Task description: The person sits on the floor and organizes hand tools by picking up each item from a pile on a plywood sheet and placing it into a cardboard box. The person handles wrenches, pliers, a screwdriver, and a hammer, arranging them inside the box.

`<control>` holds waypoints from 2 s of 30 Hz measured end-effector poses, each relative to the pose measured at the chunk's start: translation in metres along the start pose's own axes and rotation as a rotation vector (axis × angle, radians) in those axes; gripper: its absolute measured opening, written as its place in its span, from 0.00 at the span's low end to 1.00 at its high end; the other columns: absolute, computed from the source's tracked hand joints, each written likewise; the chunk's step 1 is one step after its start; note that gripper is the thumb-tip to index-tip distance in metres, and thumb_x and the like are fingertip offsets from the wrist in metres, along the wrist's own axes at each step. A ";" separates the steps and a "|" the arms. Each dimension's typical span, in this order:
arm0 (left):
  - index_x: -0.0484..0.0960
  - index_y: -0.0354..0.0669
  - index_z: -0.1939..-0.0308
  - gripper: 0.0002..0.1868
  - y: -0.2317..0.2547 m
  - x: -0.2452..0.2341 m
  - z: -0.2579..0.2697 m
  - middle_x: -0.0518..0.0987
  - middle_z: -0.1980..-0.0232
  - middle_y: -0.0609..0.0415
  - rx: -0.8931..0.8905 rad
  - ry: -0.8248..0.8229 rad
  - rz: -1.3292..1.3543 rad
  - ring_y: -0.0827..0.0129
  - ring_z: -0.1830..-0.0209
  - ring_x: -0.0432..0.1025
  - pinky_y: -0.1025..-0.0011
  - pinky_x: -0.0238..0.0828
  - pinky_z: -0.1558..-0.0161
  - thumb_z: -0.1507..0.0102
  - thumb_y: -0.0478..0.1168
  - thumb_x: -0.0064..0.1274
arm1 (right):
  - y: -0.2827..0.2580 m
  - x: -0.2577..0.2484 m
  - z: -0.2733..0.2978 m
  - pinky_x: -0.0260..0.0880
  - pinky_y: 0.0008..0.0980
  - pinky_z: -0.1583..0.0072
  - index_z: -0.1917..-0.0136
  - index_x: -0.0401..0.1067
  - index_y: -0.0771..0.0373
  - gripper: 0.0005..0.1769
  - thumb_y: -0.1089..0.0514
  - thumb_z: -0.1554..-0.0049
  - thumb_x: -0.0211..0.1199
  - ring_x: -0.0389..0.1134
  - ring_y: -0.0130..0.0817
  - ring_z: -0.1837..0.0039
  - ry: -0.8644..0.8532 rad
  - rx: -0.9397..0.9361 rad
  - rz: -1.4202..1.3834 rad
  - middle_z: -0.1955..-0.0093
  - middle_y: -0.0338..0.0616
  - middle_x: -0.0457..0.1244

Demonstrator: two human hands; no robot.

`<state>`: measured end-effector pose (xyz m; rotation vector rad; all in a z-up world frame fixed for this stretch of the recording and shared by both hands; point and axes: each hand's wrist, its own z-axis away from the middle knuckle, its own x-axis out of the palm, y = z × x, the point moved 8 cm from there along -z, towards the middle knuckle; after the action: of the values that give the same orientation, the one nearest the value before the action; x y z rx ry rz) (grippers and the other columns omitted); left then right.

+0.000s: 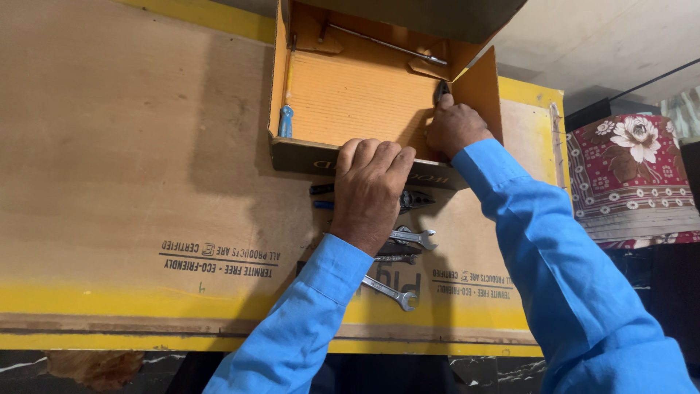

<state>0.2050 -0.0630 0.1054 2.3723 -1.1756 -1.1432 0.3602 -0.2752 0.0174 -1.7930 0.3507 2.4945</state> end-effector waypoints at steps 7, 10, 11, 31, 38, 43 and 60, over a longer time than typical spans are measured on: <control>0.82 0.40 0.49 0.12 0.000 -0.001 -0.001 0.80 0.52 0.56 -0.002 -0.009 0.005 0.63 0.45 0.72 0.58 0.60 0.32 0.37 0.30 0.54 | -0.001 -0.003 0.000 0.71 0.50 0.38 0.36 0.61 0.73 0.25 0.54 0.41 0.58 0.70 0.62 0.39 -0.005 -0.009 -0.102 0.44 0.70 0.67; 0.82 0.40 0.49 0.12 0.001 -0.001 -0.001 0.79 0.53 0.55 0.007 -0.016 0.005 0.63 0.46 0.72 0.58 0.60 0.32 0.37 0.30 0.54 | -0.004 -0.022 0.020 0.72 0.50 0.40 0.38 0.63 0.74 0.25 0.53 0.41 0.61 0.71 0.62 0.41 0.041 -0.068 -0.132 0.45 0.70 0.67; 0.82 0.40 0.49 0.12 0.001 -0.001 -0.001 0.79 0.53 0.55 0.013 -0.021 0.006 0.62 0.46 0.72 0.58 0.60 0.33 0.37 0.30 0.54 | -0.007 -0.033 0.030 0.72 0.51 0.41 0.39 0.64 0.74 0.23 0.54 0.39 0.61 0.71 0.63 0.43 0.108 -0.112 -0.152 0.48 0.71 0.67; 0.81 0.37 0.45 0.21 0.012 -0.059 0.130 0.77 0.40 0.49 -0.138 -0.154 0.109 0.51 0.35 0.67 0.56 0.64 0.34 0.43 0.34 0.62 | 0.001 0.005 0.287 0.70 0.46 0.51 0.47 0.70 0.65 0.12 0.61 0.44 0.64 0.68 0.49 0.51 0.465 -0.499 -0.554 0.52 0.53 0.62; 0.81 0.38 0.43 0.25 0.006 -0.042 0.148 0.72 0.36 0.49 -0.151 -0.230 0.035 0.51 0.34 0.65 0.54 0.61 0.33 0.45 0.37 0.65 | -0.003 0.013 0.290 0.67 0.49 0.44 0.47 0.70 0.66 0.12 0.62 0.45 0.63 0.65 0.54 0.43 0.554 -0.580 -0.495 0.49 0.54 0.61; 0.81 0.38 0.44 0.24 0.005 -0.038 0.147 0.71 0.37 0.50 -0.164 -0.242 -0.006 0.52 0.34 0.64 0.54 0.60 0.33 0.44 0.39 0.65 | -0.011 0.007 0.280 0.66 0.47 0.39 0.44 0.70 0.68 0.15 0.66 0.45 0.61 0.65 0.53 0.41 0.602 -0.672 -0.446 0.45 0.54 0.63; 0.82 0.38 0.48 0.21 0.004 -0.039 0.142 0.69 0.38 0.51 -0.200 -0.251 -0.001 0.53 0.37 0.64 0.53 0.61 0.36 0.44 0.40 0.65 | -0.034 0.026 0.214 0.66 0.48 0.41 0.44 0.70 0.66 0.16 0.65 0.47 0.62 0.64 0.55 0.42 0.527 -0.543 -0.196 0.47 0.58 0.62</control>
<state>0.0825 -0.0206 0.0353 2.1271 -1.0751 -1.5178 0.1586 -0.1989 0.0522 -2.5236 -0.5232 2.0723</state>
